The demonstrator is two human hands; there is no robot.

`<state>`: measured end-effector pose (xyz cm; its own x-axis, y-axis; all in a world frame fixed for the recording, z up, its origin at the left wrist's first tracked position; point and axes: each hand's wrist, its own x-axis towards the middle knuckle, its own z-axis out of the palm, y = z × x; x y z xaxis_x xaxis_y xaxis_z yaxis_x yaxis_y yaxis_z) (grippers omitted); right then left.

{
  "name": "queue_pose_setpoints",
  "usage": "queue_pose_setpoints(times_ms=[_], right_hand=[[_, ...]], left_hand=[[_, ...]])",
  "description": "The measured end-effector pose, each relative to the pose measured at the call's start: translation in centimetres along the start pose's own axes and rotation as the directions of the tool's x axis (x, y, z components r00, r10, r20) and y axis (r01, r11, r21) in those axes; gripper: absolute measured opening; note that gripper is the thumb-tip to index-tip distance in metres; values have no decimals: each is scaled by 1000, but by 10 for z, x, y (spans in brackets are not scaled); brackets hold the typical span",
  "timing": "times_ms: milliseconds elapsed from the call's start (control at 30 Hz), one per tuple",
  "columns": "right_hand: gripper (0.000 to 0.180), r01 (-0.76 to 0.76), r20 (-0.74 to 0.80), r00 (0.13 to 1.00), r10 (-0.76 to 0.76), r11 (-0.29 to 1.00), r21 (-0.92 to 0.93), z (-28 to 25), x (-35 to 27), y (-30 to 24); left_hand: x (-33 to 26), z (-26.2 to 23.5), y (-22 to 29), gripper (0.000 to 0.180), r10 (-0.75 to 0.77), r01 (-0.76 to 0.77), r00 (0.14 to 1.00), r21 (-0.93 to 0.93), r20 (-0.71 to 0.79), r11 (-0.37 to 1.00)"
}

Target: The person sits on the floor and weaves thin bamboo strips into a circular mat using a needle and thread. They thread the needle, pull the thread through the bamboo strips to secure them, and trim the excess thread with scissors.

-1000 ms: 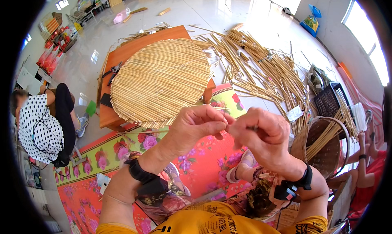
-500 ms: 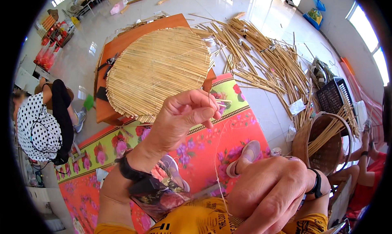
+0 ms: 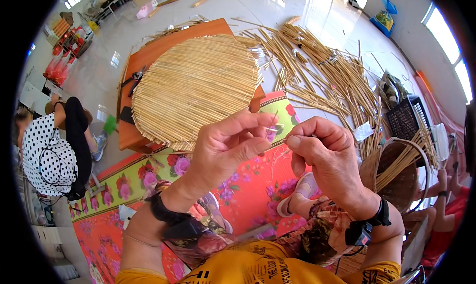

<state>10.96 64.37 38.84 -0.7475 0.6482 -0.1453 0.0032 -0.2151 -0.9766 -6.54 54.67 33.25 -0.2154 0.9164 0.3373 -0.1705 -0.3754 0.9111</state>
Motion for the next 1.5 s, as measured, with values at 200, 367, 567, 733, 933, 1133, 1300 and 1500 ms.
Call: queue_pose_setpoints(times_ms=[200, 367, 567, 733, 933, 1133, 1300, 1500], right_hand=[[9, -2, 39, 999, 1, 1000, 12, 0, 1, 6], [11, -36, 82, 996, 33, 999, 36, 3, 1, 7], [11, -58, 100, 993, 59, 998, -14, 4, 1, 7], [10, 26, 86, 996, -12, 985, -170, 7, 2, 5], [7, 33, 29, 999, -29, 987, -158, 8, -3, -4], [4, 304, -164, 930, -328, 940, -157, 8, -20, -5], [6, 423, -149, 842, -519, 806, -414, -2, -36, -1], [8, 445, -155, 800, -580, 746, -495, -4, -40, -1]], left_hand=[[-2, 5, -2, 29, 112, -110, 994, 218, 3, 970], [-2, 6, 2, 21, 163, -157, 987, 341, 11, 927], [-1, 5, 3, 7, 192, -187, 981, 419, 31, 888], [-3, 5, 2, 9, 103, -94, 995, 330, -9, 939], [-2, 13, 2, 11, -115, 113, 993, -45, -34, 993], [4, 27, -13, 11, -199, 210, 977, -223, 74, 952], [10, 45, -10, 12, -168, 214, 970, -293, 174, 932], [12, 51, -12, 13, -158, 221, 965, -323, 210, 920]])
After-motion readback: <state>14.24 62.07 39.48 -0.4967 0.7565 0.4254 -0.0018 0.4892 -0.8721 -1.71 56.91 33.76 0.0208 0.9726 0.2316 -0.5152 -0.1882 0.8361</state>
